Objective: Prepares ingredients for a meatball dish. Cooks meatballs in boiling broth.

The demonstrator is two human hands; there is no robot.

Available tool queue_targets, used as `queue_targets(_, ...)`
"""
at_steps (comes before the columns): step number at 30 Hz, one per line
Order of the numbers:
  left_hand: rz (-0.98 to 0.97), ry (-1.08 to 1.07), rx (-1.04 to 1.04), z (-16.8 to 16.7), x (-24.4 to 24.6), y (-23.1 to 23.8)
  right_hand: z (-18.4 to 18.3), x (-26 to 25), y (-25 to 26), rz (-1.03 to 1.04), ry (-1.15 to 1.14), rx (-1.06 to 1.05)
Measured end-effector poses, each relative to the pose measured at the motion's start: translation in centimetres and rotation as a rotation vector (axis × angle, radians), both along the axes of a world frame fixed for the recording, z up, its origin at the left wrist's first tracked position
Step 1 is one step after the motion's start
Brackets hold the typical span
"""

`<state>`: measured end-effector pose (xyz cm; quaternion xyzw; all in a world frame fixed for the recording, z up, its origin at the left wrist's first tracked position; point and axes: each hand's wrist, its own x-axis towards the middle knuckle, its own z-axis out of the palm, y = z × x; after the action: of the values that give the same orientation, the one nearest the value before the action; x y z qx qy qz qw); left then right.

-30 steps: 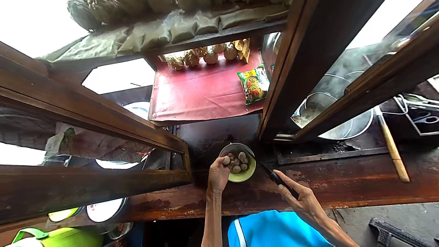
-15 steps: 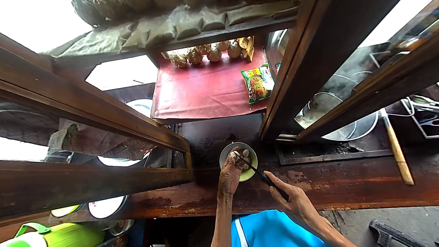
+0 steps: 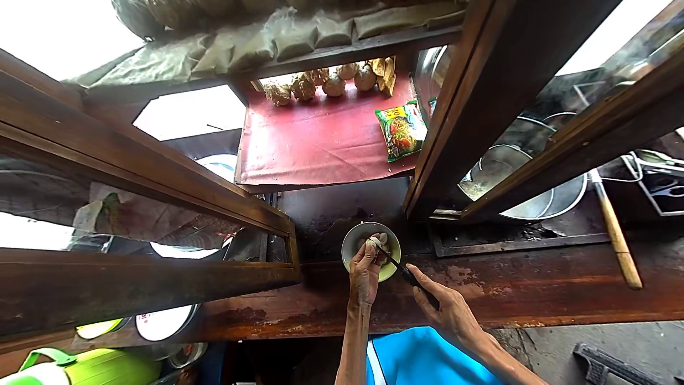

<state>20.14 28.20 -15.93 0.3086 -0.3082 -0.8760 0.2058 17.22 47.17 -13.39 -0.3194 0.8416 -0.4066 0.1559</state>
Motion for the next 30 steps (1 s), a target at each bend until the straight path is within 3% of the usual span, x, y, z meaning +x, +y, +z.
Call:
queue_targets(6,0.013,-0.004,0.04,0.2,-0.2,0.4,-0.5,-0.1,-0.6,-0.005,-0.019,-0.011)
queue_targets(11,0.049,-0.029,-0.183,-0.3,-0.1,-0.4,1.3,-1.4,0.3,0.026,-0.218,0.011)
queue_targets(15,0.059,-0.045,-0.228,-0.1,0.0,-1.7,1.9,-1.5,1.0,0.027,-0.085,-0.014)
queue_targets(30,-0.338,-0.032,-0.549,-0.9,1.1,-4.4,0.5,-2.2,1.1,0.085,-0.071,-0.025)
